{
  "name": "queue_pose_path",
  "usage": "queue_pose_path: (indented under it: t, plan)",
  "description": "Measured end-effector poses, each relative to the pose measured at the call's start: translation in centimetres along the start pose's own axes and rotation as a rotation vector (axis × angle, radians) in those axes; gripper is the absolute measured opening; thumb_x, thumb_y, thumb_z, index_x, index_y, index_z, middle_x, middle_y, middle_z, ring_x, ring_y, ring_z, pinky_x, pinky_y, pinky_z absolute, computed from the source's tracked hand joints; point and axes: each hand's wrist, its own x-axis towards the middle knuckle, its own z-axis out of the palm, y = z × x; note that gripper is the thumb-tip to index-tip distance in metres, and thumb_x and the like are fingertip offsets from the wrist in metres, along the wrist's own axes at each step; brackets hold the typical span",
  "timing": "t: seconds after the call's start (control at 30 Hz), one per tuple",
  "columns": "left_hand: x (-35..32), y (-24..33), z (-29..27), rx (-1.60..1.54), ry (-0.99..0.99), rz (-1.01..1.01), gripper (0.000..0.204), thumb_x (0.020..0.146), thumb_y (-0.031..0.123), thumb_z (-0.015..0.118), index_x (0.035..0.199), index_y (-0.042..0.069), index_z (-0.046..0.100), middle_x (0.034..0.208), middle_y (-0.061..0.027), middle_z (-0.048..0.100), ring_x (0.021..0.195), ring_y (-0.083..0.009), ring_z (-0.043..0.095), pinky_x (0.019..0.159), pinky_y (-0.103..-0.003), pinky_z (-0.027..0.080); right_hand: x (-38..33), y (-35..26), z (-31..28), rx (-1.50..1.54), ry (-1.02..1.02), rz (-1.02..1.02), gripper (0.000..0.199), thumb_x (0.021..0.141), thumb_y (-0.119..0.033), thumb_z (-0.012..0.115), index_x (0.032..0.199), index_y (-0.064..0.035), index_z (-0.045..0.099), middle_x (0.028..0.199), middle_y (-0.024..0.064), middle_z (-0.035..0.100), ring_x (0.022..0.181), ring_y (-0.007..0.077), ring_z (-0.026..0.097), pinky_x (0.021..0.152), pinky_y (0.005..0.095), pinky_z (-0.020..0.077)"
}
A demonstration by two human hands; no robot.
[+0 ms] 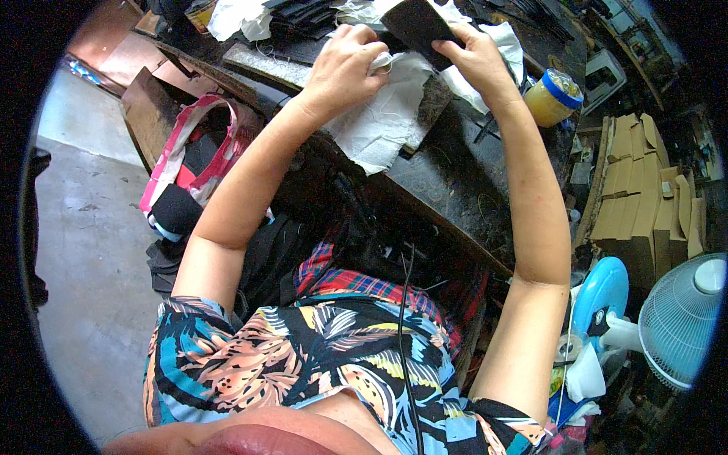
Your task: The person wipes small black rectangular pieces with a white cloth on a cluttered workbench. They repeatedly pick up pieces, wipe them, and place them back, handling them one at a time.
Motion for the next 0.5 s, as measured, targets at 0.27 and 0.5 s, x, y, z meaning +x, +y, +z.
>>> queue_pose_path:
  t: [0.27,0.5]
  plan:
    - [-0.2,-1.0,0.9,-0.297,-0.088,-0.129,0.038,0.077,0.024,0.067,0.110,0.003,0.069,0.140,-0.0220,0.048,0.125,-0.0381,0.051,0.105,-0.041,0.042,1.6,1.8,3.8,0.052,-0.029,0.109,0.037,0.084,-0.008,0.056,0.119,-0.0056,0.068,0.091,0.0021,0.065,0.078,0.0093,0.057,0.070,0.0251,0.0468]
    - [0.6,-4.0,2.4,-0.249,-0.223,-0.097,0.045,0.085,0.025,0.057,0.124,0.002,0.064,0.134,-0.0239,0.055,0.120,-0.0375,0.057,0.106,-0.040,0.045,2.4,1.6,-2.8,0.665,0.385,0.062,0.021,0.094,-0.008,0.058,0.115,-0.0067,0.062,0.102,0.0069,0.068,0.093,0.0158,0.066,0.080,0.0322,0.0561]
